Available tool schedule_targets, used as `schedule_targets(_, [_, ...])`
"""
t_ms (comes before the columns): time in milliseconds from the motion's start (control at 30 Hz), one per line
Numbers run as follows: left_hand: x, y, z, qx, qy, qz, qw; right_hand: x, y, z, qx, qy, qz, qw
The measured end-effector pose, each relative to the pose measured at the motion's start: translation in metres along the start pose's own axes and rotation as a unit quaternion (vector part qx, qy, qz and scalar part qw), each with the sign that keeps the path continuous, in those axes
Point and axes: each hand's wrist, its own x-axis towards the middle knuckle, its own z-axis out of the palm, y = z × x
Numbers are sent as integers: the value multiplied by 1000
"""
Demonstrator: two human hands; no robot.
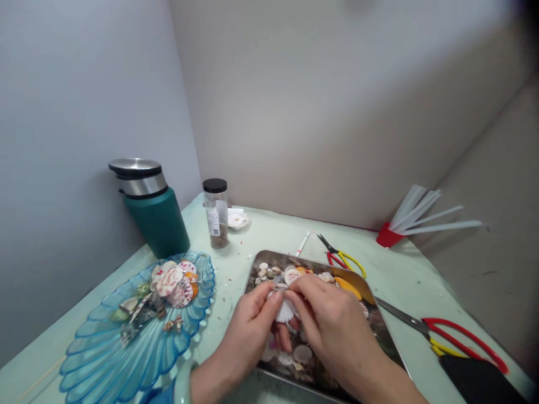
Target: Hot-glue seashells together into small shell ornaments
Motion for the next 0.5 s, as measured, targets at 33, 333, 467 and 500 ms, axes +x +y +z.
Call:
schedule_targets(33, [0,0,0,0,1,0,1000,0,0,0,-2,2,-2,1000])
schedule_targets(333, [1,-4,-2,0,-9,18,1000,1,0,-4,41,-8,2,999])
schedule_targets(467, [0,-3,0,3,-2,17,1000,1,0,-2,33,9,3,999])
schedule_targets(500, [0,-2,0,4,0,15,1000,0,0,-1,32,10,4,999])
